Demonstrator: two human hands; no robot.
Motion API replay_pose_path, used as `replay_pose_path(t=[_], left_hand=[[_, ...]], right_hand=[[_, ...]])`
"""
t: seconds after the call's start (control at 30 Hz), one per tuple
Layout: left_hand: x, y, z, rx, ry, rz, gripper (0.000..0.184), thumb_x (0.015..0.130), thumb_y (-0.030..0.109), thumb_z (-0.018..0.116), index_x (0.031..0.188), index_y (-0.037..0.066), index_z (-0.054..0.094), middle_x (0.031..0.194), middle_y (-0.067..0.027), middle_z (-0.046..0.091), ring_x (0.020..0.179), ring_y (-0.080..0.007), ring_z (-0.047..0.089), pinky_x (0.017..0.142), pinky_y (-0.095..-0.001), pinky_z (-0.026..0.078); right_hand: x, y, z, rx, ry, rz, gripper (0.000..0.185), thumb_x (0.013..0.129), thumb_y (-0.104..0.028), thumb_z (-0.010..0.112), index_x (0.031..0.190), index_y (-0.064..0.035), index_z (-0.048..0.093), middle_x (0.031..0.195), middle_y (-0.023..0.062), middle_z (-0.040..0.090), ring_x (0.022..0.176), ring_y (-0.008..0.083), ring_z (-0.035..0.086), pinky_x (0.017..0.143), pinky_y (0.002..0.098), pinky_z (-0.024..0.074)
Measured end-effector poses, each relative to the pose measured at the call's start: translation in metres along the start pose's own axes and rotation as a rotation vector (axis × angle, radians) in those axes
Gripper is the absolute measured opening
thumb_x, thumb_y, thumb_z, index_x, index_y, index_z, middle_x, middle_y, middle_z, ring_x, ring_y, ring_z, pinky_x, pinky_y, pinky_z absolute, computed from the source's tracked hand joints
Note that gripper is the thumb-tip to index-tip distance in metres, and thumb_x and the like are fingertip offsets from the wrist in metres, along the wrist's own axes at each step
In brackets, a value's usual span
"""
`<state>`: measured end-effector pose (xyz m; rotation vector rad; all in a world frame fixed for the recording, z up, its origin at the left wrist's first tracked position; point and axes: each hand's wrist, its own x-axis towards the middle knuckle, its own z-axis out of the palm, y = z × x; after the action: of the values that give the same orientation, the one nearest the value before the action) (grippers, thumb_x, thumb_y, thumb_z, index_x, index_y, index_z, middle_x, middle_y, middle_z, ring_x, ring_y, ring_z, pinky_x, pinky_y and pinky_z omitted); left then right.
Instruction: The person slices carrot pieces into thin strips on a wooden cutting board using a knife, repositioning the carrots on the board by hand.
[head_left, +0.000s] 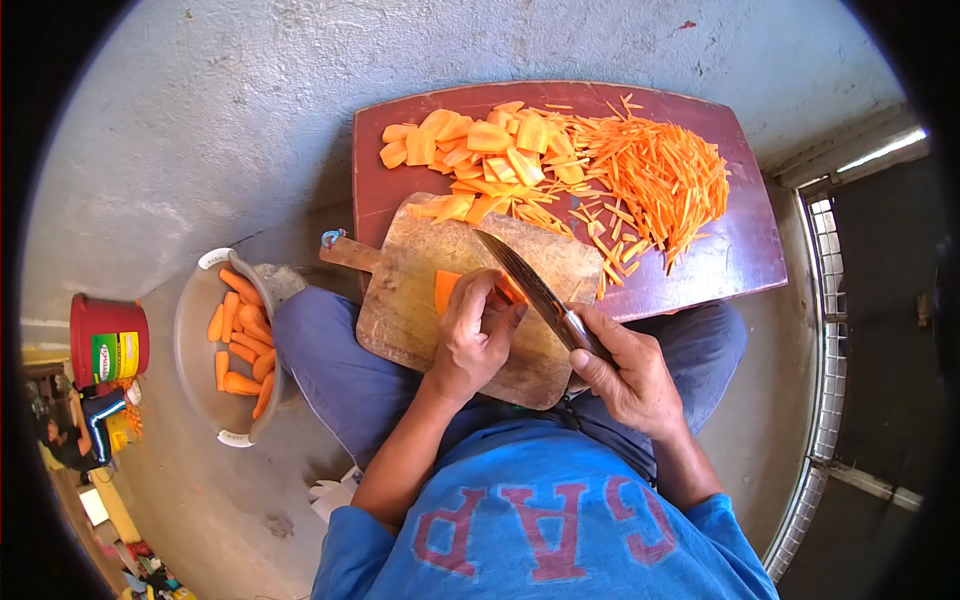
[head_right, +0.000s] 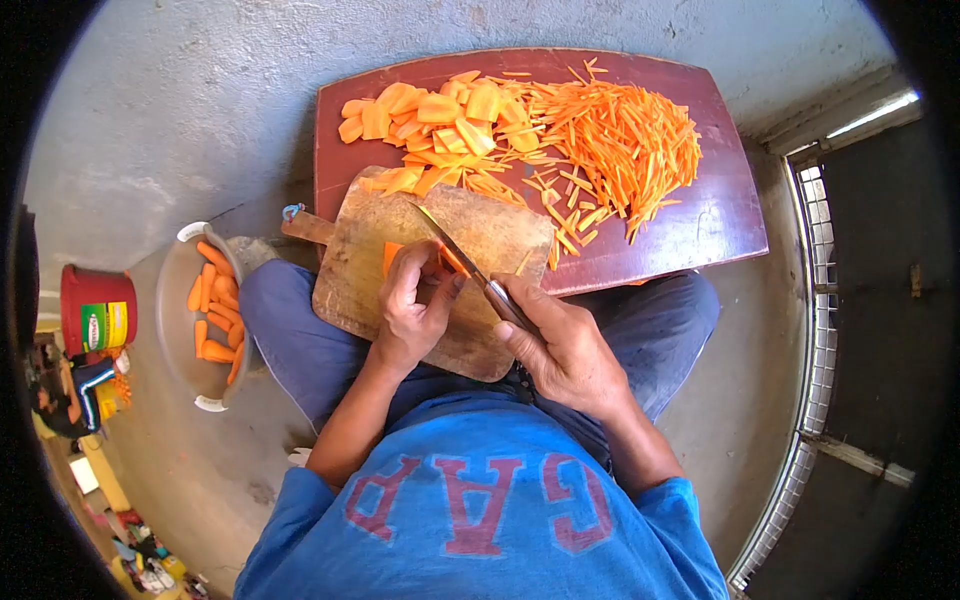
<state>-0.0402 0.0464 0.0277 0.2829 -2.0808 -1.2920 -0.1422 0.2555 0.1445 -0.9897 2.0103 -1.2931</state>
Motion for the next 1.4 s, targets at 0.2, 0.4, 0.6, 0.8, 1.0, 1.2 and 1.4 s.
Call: replay_pose_path(t=[0.2,0.4,0.6,0.8,1.0,1.2,1.4], left_hand=[[0.002,0.003,-0.002,0.022,-0.02,-0.007,0.047,0.103,0.01,0.088,0.142,-0.003,0.066,0.113,-0.0131,0.071,0.091,-0.0198,0.072,0.078,-0.0342,0.061],[0.0,0.002,-0.004,0.008,-0.053,-0.032,0.049,0.1,0.001,0.087,0.143,-0.004,0.063,0.124,-0.0185,0.071,0.094,-0.0268,0.074,0.083,-0.0377,0.064],[-0.001,0.0,-0.001,-0.01,-0.01,-0.019,0.046,0.101,0.004,0.088,0.141,-0.002,0.066,0.115,-0.0131,0.07,0.088,-0.0204,0.073,0.074,-0.0334,0.061],[0.0,0.004,-0.003,0.038,-0.033,-0.022,0.048,0.097,-0.002,0.088,0.14,-0.002,0.066,0.122,-0.0169,0.069,0.093,-0.0278,0.074,0.083,-0.0387,0.064],[-0.001,0.001,-0.003,0.052,-0.032,0.012,0.045,0.096,-0.003,0.087,0.136,-0.001,0.067,0.122,-0.0167,0.069,0.094,-0.0293,0.073,0.083,-0.04,0.063],[-0.003,-0.001,-0.001,0.061,0.004,0.035,0.042,0.096,-0.011,0.083,0.133,0.0,0.068,0.123,-0.0165,0.069,0.095,-0.0298,0.072,0.082,-0.0407,0.062],[-0.004,0.0,-0.002,0.075,0.0,0.036,0.043,0.096,-0.012,0.083,0.134,0.001,0.069,0.125,-0.0163,0.069,0.096,-0.0295,0.072,0.082,-0.04,0.062]], right_hand=[[-0.001,-0.002,-0.001,-0.013,-0.001,0.011,0.049,0.112,-0.014,0.075,0.155,0.0076,0.061,0.122,0.0297,0.077,0.115,0.0447,0.08,0.098,0.0453,0.0614],[-0.002,-0.002,0.0,-0.009,-0.01,0.035,0.05,0.111,-0.013,0.076,0.155,0.0079,0.061,0.124,0.0303,0.077,0.115,0.0443,0.081,0.098,0.0452,0.0616],[-0.002,0.002,0.003,-0.051,0.003,0.005,0.052,0.111,-0.01,0.076,0.156,0.0086,0.06,0.128,0.0323,0.077,0.121,0.0474,0.079,0.102,0.0467,0.0619],[-0.006,0.003,0.012,-0.146,0.022,-0.066,0.057,0.108,-0.007,0.077,0.159,0.0081,0.056,0.133,0.0336,0.077,0.123,0.0508,0.078,0.1,0.0489,0.0639],[-0.008,0.002,0.02,-0.159,0.036,-0.075,0.057,0.106,-0.005,0.078,0.158,0.0068,0.057,0.132,0.0343,0.076,0.118,0.0542,0.077,0.093,0.0512,0.0653],[-0.009,0.005,0.022,-0.161,0.046,-0.087,0.059,0.105,-0.005,0.078,0.159,0.0035,0.056,0.126,0.0341,0.077,0.109,0.0566,0.077,0.086,0.0549,0.0643],[-0.008,0.006,0.023,-0.18,0.033,-0.069,0.061,0.104,-0.005,0.078,0.16,0.002,0.054,0.12,0.0334,0.078,0.103,0.0568,0.077,0.082,0.057,0.0631]])
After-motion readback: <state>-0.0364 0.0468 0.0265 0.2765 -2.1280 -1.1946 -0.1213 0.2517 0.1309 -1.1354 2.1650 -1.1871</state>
